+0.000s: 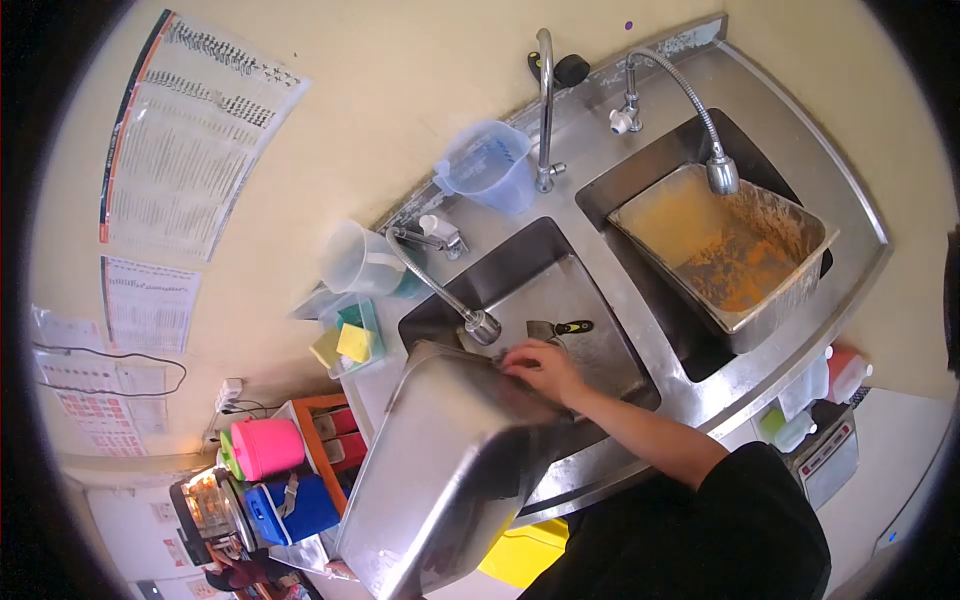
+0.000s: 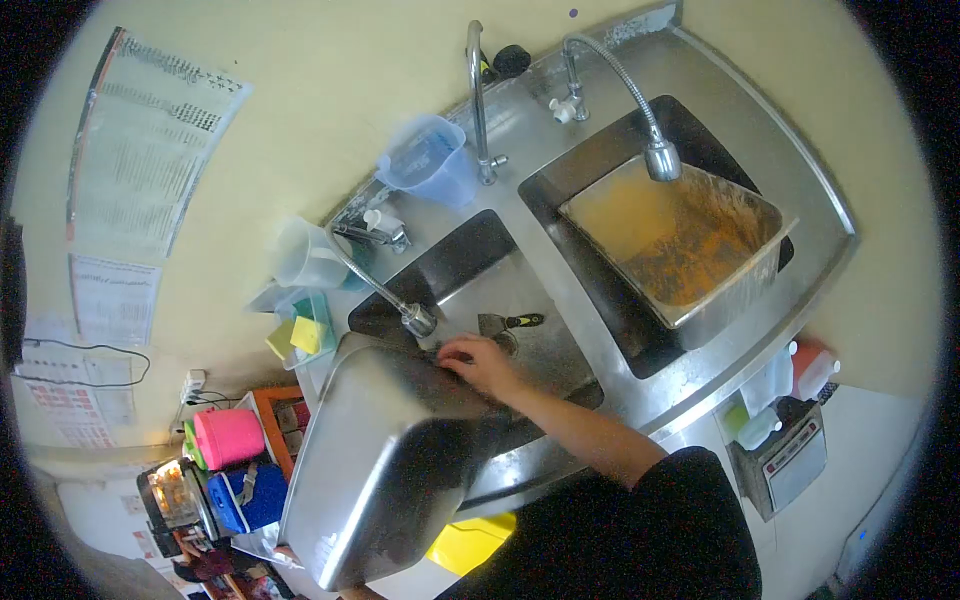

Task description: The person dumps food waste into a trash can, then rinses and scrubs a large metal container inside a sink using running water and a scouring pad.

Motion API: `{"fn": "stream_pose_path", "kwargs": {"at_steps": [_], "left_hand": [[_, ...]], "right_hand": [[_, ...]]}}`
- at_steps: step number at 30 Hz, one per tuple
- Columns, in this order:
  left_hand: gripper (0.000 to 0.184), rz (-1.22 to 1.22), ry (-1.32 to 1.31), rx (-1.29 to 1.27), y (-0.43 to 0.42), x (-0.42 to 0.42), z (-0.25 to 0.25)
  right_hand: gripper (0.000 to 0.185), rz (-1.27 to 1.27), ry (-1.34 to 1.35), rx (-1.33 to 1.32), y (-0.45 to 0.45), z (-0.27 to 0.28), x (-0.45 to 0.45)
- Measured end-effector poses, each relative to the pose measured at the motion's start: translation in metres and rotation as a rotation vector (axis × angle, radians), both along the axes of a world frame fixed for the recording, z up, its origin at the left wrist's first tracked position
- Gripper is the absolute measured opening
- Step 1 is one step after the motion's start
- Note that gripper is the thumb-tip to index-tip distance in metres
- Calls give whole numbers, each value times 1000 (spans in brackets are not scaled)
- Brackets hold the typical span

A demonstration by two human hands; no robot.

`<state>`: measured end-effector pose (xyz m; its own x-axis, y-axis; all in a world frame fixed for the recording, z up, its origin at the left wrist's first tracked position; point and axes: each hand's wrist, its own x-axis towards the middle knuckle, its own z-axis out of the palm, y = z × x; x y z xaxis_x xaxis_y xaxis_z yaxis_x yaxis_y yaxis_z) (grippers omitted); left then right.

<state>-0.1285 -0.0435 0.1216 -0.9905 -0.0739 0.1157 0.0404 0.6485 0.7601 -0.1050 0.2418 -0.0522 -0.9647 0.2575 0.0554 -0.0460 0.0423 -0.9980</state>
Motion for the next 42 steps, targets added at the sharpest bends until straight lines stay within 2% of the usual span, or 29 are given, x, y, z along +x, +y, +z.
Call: {"fn": "stream_pose_path", "kwargs": {"at_steps": [2,3,6,9,10,11,13,16,17,20,22,24,27,30,31,34,35,38,42], "left_hand": [[90,5,1,3,-2,3,1],[91,10,1,-2,-2,4,1],[92,20,12,4,-4,6,4],[93,44,26,21,-10,7,5],[93,51,29,26,-12,8,6],[93,59,35,30,-14,8,6],[94,96,51,45,-22,11,7],[95,165,84,60,-37,17,13],[95,192,98,68,-42,18,15],[96,277,149,101,-63,29,23],[97,337,172,109,-77,38,27],[97,381,192,121,-88,45,30],[98,426,213,134,-102,53,32],[99,473,224,157,-115,61,30],[99,485,227,159,-119,63,30],[100,520,235,172,-130,69,29],[101,528,234,172,-132,71,29],[102,551,238,182,-139,74,28],[103,579,254,197,-150,82,29]], "right_hand": [[14,-33,166,-50,-2,48,-11],[15,-32,225,-182,-5,61,-17],[15,-35,271,-216,-7,72,-18],[16,92,-62,-185,1,8,8],[16,139,-186,-179,3,5,17],[17,128,-158,-212,0,2,26],[18,118,-102,-274,7,42,48],[19,41,326,-66,13,112,46],[21,58,355,-28,15,116,39],[25,-92,224,-137,17,100,4],[17,-132,347,-205,27,118,-26],[16,200,349,-101,33,118,-41],[16,352,291,-286,29,99,-44],[14,91,219,-261,24,52,-43],[12,-52,73,-430,22,58,-33],[17,-112,281,-293,14,87,-7],[21,-127,386,-99,10,102,-7],[20,-190,412,170,4,116,-20],[20,-248,436,235,0,116,-34]]}}
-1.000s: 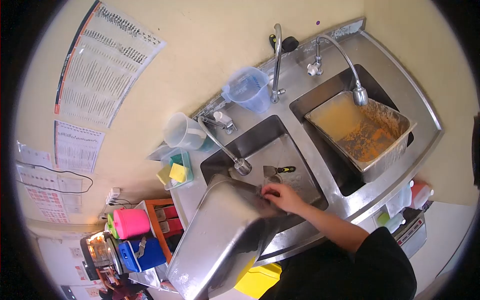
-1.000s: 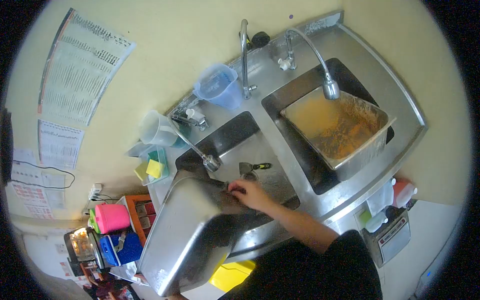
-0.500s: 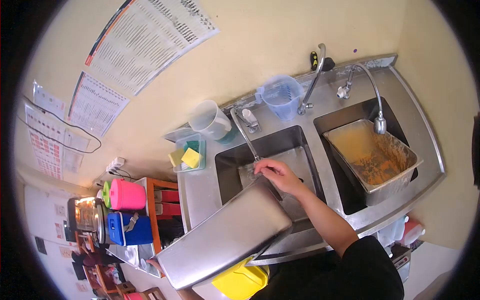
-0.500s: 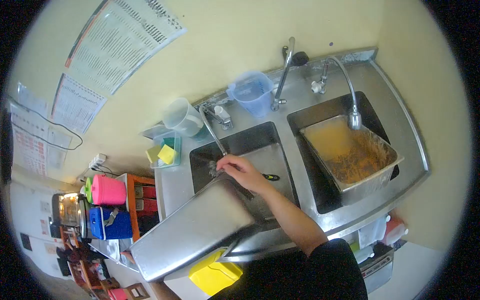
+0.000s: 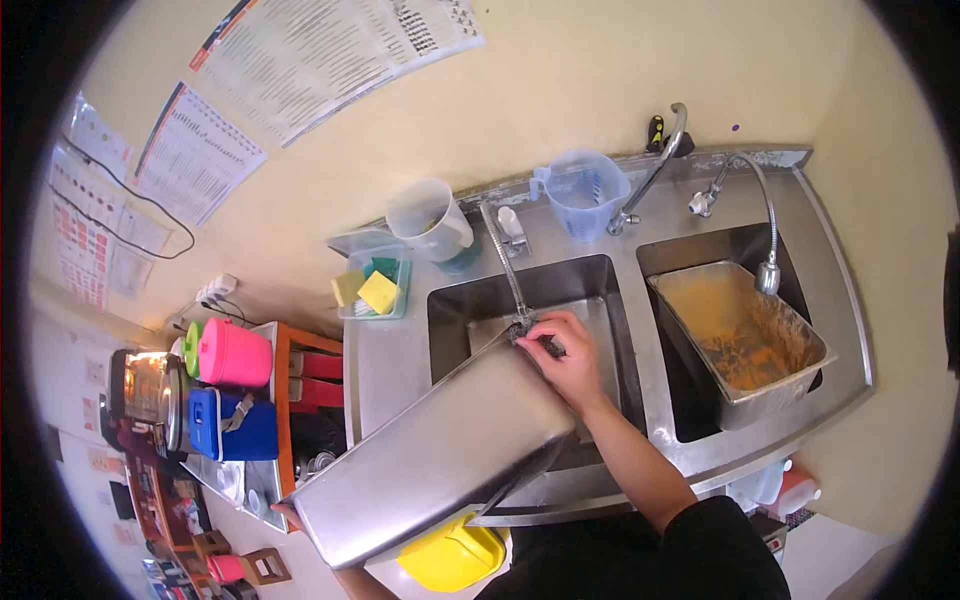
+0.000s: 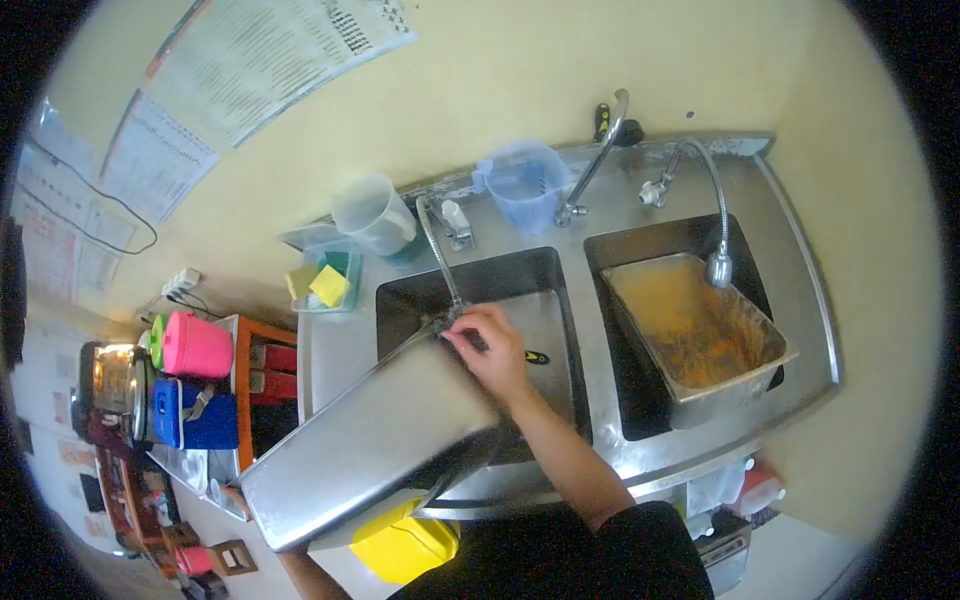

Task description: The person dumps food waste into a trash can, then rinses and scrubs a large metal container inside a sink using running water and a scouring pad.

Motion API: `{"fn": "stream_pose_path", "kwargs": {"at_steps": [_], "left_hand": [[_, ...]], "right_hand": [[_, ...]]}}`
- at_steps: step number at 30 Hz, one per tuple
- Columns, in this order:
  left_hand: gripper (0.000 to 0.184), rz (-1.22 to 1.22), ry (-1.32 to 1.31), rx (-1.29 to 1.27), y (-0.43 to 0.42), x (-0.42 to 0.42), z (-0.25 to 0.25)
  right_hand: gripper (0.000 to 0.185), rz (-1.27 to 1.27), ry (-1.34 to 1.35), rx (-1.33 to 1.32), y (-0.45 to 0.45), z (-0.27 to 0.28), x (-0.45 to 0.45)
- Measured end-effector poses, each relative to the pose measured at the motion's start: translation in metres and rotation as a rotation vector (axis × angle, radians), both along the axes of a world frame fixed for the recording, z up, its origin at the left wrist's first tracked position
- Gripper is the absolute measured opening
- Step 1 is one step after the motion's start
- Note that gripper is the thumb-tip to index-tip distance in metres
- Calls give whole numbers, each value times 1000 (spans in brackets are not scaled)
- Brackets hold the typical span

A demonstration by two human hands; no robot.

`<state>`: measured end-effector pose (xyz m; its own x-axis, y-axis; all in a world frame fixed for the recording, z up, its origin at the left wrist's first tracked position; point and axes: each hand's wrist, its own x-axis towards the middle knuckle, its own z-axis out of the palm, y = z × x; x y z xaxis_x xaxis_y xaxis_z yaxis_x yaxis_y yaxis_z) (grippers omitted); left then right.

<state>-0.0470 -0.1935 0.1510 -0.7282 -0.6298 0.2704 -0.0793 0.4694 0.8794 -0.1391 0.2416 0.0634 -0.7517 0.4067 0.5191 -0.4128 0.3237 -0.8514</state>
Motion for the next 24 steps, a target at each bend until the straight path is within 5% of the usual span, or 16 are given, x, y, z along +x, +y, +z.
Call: {"fn": "stream_pose_path", "kwargs": {"at_steps": [7,10,12,15,18,24], "left_hand": [[105,18,0,16,-3,-4,-7],[106,8,-7,21,4,-13,-11],[107,-2,-17,24,9,-18,-15],[108,-37,-40,22,20,-32,-22],[109,-65,-57,24,30,-46,-27],[111,-95,-76,30,39,-61,-33]], "right_hand": [[16,108,-88,-45,-2,2,-2],[14,274,-550,-310,-1,-80,0],[9,276,-712,-157,-4,-146,16],[17,510,-920,-466,-6,-254,38],[15,483,-659,-780,-14,-315,50],[18,368,-727,-1346,-15,-221,30]]}}
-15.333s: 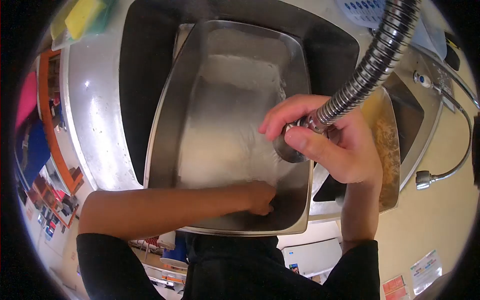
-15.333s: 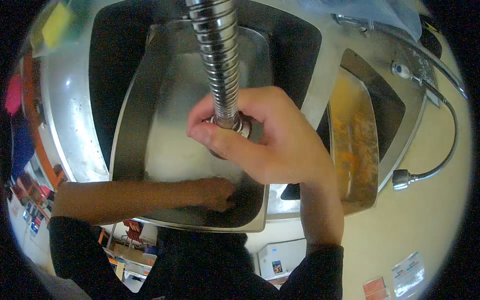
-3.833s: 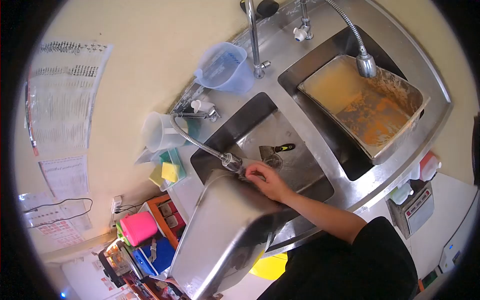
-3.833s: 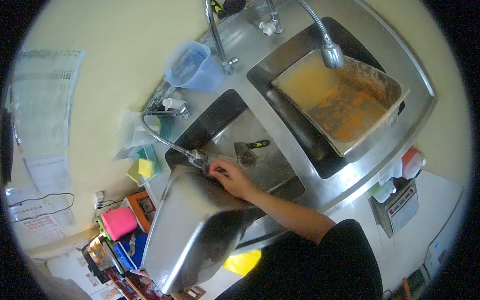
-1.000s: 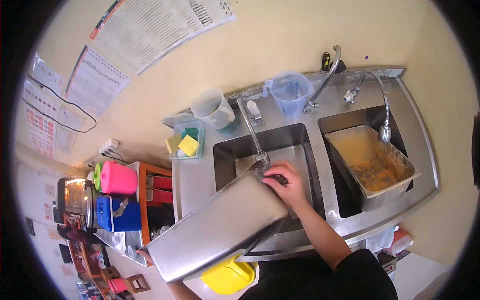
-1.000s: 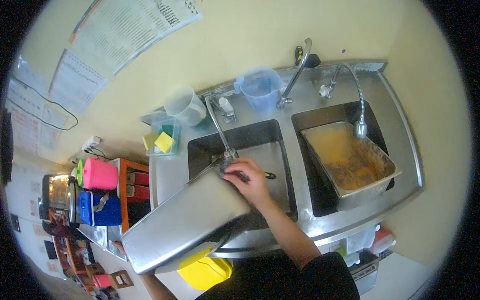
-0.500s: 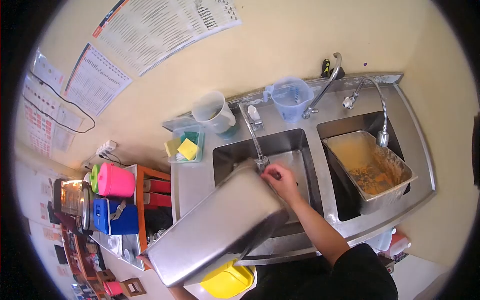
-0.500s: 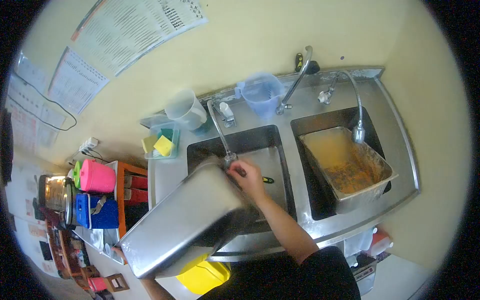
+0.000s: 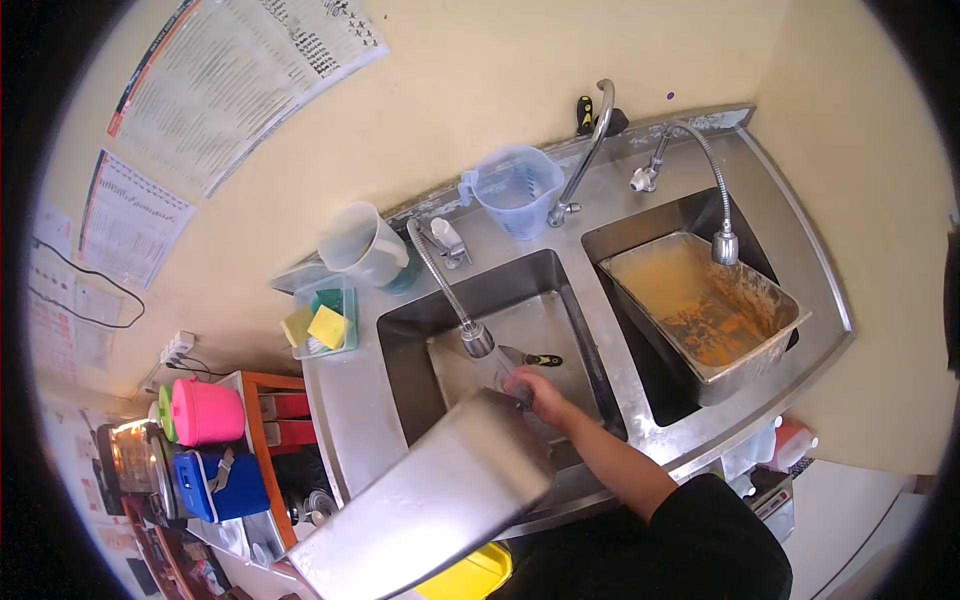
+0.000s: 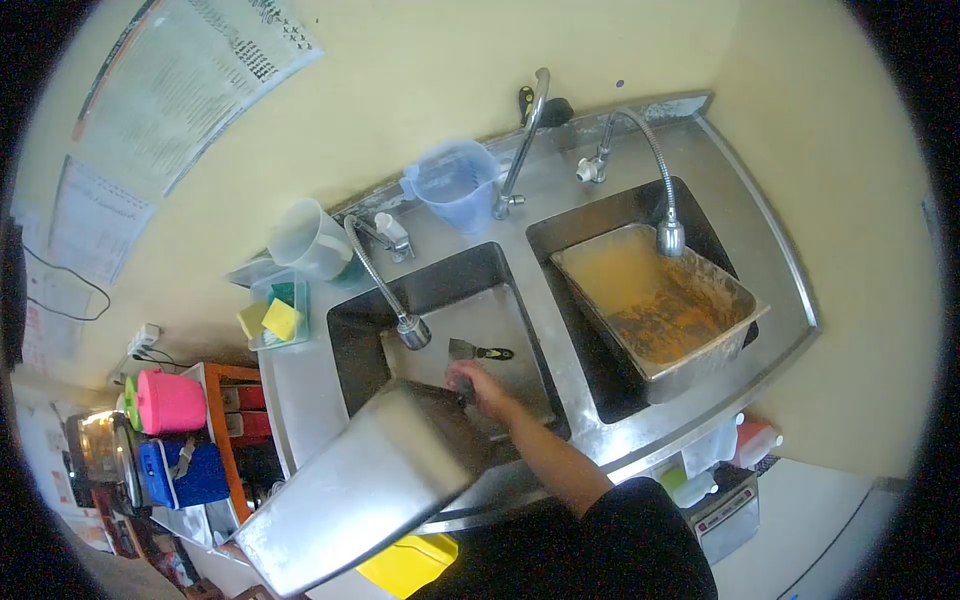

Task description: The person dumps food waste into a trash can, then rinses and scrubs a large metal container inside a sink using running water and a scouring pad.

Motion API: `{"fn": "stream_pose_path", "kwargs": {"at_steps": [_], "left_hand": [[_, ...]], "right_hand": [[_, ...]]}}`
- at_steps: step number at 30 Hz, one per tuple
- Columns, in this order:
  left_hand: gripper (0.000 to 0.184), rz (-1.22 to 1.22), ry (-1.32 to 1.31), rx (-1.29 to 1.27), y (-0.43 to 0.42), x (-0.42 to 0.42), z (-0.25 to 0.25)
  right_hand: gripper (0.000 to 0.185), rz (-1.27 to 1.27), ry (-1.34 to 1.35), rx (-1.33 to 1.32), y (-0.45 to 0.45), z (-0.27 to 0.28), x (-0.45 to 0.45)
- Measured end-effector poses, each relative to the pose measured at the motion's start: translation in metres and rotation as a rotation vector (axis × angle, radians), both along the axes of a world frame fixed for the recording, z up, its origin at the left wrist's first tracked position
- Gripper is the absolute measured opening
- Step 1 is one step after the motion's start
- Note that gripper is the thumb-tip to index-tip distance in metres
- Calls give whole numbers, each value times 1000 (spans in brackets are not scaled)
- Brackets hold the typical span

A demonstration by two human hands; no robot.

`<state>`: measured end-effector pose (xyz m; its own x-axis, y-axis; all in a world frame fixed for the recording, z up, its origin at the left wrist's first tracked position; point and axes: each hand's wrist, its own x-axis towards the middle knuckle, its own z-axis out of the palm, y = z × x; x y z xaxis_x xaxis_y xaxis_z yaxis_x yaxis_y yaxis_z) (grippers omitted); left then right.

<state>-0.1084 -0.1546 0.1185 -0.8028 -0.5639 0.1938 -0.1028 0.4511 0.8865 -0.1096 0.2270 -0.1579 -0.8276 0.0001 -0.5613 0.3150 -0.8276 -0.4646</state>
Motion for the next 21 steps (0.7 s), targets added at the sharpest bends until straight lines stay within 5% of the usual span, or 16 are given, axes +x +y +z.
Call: {"fn": "stream_pose_path", "kwargs": {"at_steps": [3,9,12,18,21], "left_hand": [[112,4,1,-2,-1,-3,-1],[114,18,2,6,-12,7,-5],[115,28,9,14,-19,12,-6],[117,48,32,70,-38,21,-11],[118,47,34,111,-48,27,-14]], "right_hand": [[21,220,50,300,-13,-9,13],[28,283,-286,511,-11,-31,29],[33,223,-62,589,3,-25,27],[39,414,60,500,38,37,25],[45,433,-63,224,61,74,18]]}}
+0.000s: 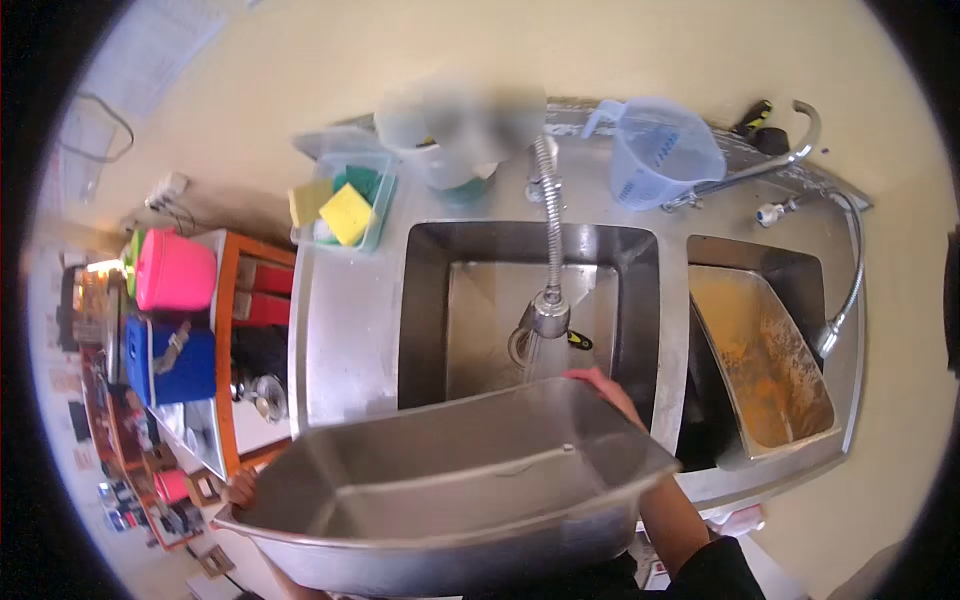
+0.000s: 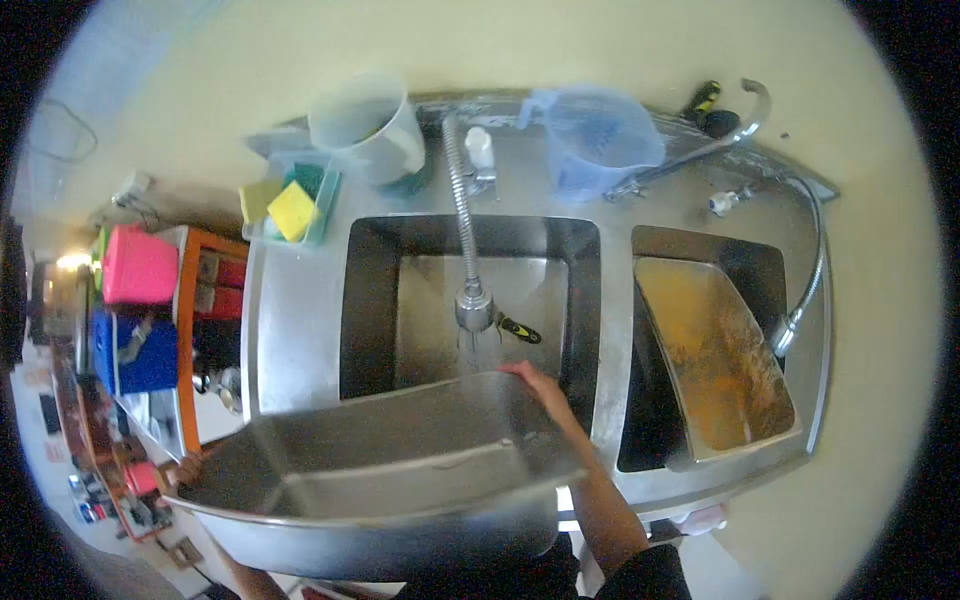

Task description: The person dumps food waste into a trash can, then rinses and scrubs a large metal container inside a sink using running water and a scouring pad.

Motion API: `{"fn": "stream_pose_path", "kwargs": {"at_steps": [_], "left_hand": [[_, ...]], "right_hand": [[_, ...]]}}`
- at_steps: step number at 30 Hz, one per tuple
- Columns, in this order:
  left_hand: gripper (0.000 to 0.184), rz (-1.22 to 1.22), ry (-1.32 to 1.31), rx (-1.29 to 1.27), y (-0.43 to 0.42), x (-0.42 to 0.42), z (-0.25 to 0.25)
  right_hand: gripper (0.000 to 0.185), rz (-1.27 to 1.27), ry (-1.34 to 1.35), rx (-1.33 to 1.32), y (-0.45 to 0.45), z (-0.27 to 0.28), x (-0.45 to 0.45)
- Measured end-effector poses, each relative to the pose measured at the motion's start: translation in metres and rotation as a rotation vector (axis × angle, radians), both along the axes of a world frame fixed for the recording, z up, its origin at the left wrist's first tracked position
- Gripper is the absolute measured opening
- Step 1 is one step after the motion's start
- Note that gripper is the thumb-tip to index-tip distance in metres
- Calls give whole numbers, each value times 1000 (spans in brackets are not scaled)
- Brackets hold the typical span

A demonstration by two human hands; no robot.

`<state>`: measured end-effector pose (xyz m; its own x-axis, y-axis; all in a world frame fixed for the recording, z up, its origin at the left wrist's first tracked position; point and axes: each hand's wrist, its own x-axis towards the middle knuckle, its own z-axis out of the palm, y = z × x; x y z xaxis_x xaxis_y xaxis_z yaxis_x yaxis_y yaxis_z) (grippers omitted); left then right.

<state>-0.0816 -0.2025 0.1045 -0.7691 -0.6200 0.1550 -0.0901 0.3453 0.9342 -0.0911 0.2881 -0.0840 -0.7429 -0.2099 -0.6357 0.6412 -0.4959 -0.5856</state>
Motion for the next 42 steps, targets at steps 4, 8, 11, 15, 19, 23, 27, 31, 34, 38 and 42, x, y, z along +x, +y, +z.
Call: {"fn": "stream_pose_path", "kwargs": {"at_steps": [4,8,11,15,19,23,27,31,34,38,42], "left_hand": [[119,-10,8,46,-9,10,-1],[121,-40,37,126,-14,12,-2],[122,-65,92,252,-12,3,-8],[138,-639,105,434,-5,20,-3],[124,-589,48,577,2,48,-1],[110,-624,-129,588,21,52,-23],[82,-687,-125,690,30,41,-60],[65,-669,-198,720,65,9,-84],[65,-726,-236,728,83,-10,-110],[61,-780,-223,701,89,-25,-152],[47,-647,-299,623,82,-33,-157]], "right_hand": [[43,109,4,-1,20,14,-7],[69,189,156,106,47,-7,7],[81,165,110,119,51,6,10],[85,59,148,159,46,29,6],[88,-62,240,272,56,58,7],[88,-194,409,444,80,81,21],[88,-222,491,554,110,121,31],[88,-230,605,648,124,151,43],[86,-283,629,711,134,147,60],[88,-284,610,780,143,122,80],[85,-279,627,869,133,113,84]]}}
